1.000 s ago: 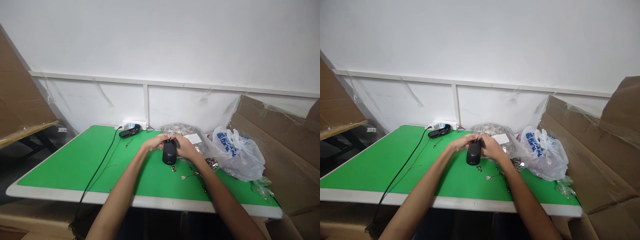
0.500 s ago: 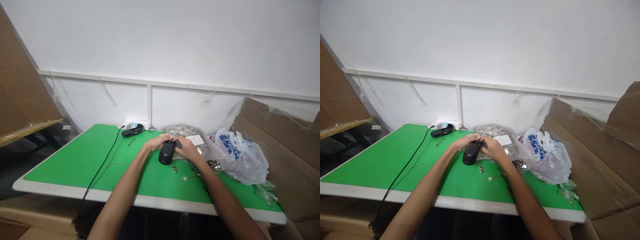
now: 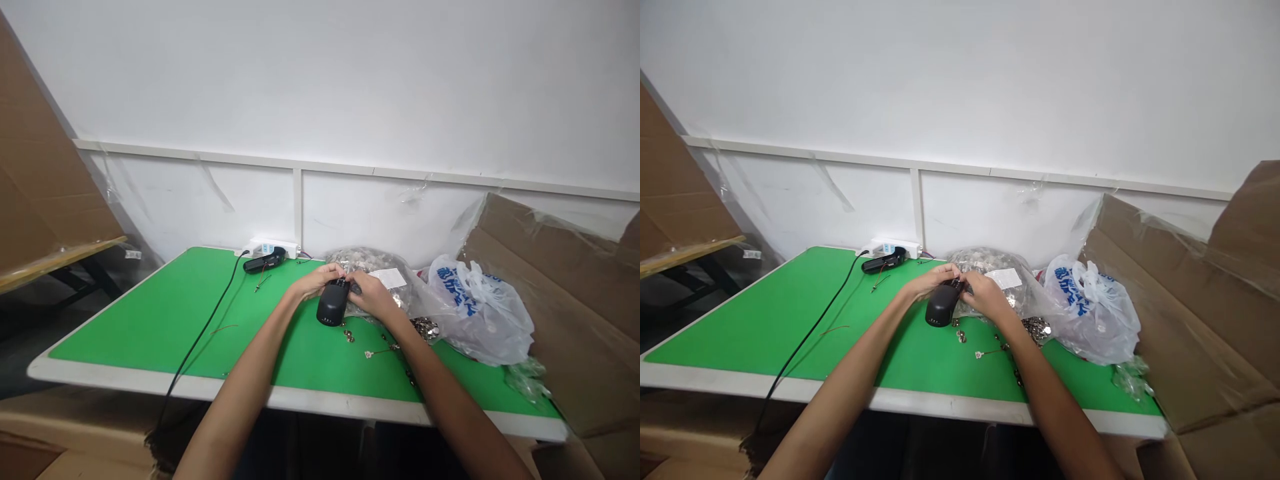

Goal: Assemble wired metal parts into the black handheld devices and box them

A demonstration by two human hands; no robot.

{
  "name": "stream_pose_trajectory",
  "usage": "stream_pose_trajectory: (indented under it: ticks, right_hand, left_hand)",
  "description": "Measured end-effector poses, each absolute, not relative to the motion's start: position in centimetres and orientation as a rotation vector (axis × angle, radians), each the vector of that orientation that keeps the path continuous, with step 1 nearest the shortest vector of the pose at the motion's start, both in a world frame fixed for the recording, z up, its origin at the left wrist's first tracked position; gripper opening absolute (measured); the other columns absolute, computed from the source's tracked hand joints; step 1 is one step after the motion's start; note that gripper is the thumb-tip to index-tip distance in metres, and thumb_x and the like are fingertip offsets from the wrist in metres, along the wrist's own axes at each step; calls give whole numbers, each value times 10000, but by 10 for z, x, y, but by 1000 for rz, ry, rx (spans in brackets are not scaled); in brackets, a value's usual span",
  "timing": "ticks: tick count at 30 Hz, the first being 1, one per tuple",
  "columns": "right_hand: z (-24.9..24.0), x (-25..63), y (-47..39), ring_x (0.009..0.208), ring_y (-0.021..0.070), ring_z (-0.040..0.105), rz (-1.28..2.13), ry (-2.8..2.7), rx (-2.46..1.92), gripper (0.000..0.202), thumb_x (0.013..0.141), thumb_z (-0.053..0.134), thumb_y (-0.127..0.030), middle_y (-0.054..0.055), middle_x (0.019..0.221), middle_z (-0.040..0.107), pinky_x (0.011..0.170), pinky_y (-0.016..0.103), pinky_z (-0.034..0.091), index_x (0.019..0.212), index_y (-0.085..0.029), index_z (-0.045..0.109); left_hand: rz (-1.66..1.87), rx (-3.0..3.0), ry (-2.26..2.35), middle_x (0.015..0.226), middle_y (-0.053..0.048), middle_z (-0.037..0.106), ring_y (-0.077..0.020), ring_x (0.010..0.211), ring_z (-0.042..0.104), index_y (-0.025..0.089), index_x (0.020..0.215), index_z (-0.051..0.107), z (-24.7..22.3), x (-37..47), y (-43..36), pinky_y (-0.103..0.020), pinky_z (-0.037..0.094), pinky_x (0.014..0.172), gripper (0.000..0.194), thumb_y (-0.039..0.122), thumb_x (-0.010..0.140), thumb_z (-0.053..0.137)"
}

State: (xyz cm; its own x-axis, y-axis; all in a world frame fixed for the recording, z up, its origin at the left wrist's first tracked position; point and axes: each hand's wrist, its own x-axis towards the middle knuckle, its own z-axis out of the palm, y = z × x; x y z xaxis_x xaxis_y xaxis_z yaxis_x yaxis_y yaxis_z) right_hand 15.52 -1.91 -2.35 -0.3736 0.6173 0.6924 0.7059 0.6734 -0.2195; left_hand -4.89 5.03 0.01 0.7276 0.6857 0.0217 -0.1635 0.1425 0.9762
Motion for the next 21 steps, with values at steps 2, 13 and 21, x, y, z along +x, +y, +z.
stream_pose_trajectory:
  ticks: [2, 13, 21]
  right_hand:
    - [-21, 155, -20, 938, 257, 732, -105, -2088, -1027, 156, 940, 613, -202, 98, 1029, 742, 818, 366, 591, 1095, -206, 629]
    - [-16, 159, -26, 1299, 326, 670, 247, -1931, -1017, 727, 890, 770, -392, 209, 1449, 620, 1118, 543, 533, 1499, -202, 422]
    - [-14, 162, -28, 1297, 321, 664, 317, -1878, -1062, 696, 906, 738, -347, 197, 1460, 612, 1104, 548, 544, 1506, -211, 410]
  left_hand:
    - [654, 1263, 526, 885, -25, 693, -113, 747, 625, 145, 923, 681, 1, -49, 49, -215, 469, 667, 553, 524, 649, 975]
    - [1384, 705, 712, 666, 42, 597, -44, 450, 418, 147, 1137, 691, 18, -69, -21, -170, 379, 467, 199, 219, 956, 653]
    - [1667, 590, 1176, 816, -27, 759, -74, 616, 654, 175, 1043, 671, 59, -210, -171, -160, 584, 633, 161, 92, 934, 585]
